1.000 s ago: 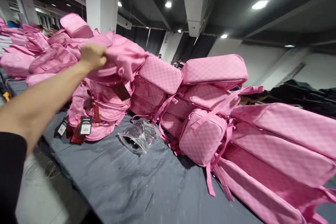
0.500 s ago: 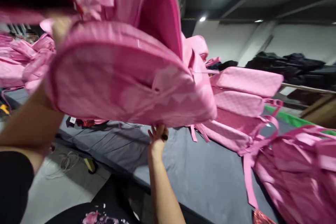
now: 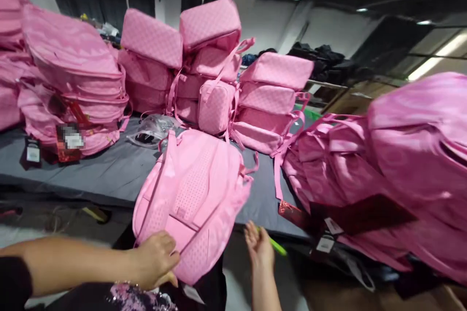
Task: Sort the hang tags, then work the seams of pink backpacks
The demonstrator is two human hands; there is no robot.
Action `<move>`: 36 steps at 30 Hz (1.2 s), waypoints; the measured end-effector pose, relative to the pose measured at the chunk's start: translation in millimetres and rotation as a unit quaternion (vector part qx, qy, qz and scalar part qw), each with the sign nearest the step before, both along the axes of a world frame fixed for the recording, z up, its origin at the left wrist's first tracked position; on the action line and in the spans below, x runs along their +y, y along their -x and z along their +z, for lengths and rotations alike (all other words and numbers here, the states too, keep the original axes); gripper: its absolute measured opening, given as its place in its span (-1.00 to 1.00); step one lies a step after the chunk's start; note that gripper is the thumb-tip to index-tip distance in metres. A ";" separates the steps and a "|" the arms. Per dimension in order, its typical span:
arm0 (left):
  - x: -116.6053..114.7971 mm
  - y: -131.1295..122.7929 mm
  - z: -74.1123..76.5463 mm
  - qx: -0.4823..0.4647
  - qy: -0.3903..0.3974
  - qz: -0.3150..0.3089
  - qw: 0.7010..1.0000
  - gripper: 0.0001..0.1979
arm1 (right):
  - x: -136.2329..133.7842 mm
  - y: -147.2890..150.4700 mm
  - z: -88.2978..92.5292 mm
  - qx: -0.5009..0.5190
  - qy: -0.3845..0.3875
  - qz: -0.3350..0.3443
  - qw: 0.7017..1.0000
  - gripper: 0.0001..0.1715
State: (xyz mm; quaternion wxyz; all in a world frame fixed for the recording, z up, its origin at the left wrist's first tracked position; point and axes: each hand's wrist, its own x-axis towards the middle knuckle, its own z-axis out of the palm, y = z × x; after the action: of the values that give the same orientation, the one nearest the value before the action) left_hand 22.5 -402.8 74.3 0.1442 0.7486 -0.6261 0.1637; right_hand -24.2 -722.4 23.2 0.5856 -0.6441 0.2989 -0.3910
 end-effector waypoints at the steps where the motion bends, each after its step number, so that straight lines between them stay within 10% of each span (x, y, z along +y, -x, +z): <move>1: -10.4 1.8 -4.7 0.023 -0.036 -0.010 0.999 -0.58 | -13.8 12.9 0.0 0.006 -0.015 -0.009 1.000 -0.59; 4: -43.8 -31.4 12.6 0.114 -0.036 0.011 0.993 -0.58 | -25.6 17.6 15.2 -0.013 -0.041 -0.044 0.998 -0.62; 7: -61.9 -88.3 27.7 0.099 0.035 0.114 0.988 -0.46 | 20.5 -12.2 33.3 -0.035 0.091 -0.044 0.994 -0.60; 10: -60.4 -115.4 1.0 0.112 -0.024 0.216 0.970 -0.32 | 83.0 -45.9 33.2 0.036 0.346 0.126 0.929 -0.67; 14: -38.0 -99.4 -57.0 0.128 -0.028 0.307 0.943 -0.36 | 106.6 -57.5 6.7 0.102 0.553 0.315 0.765 -0.65; 19: -9.3 -94.7 -60.7 0.126 0.047 0.373 0.918 -0.35 | 74.6 -56.0 -6.8 0.220 0.512 0.049 0.829 -0.58; 23: 14.7 -125.2 -33.8 0.226 0.127 0.526 0.810 0.08 | 50.8 -79.8 -1.4 0.270 0.374 -0.043 0.886 -0.47; 27: 37.5 -131.2 -41.1 0.428 0.103 0.535 0.721 0.13 | 37.0 -105.5 12.2 0.261 0.297 -0.028 0.918 -0.35; 33: 96.0 -69.9 -103.0 0.323 0.291 0.578 0.691 -0.20 | 88.0 -126.2 29.8 0.106 0.369 0.090 0.919 -0.52; 36: 142.7 -29.5 -101.3 0.270 0.251 0.597 0.712 -0.19 | 116.7 -112.5 12.8 0.056 0.390 0.100 0.914 -0.55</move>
State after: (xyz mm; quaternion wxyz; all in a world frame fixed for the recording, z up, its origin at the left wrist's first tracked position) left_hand 52.0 -260.0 -27.0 0.3618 0.9151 0.0813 0.1582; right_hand 88.3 -605.7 36.0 0.3058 -0.8687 0.0895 -0.3792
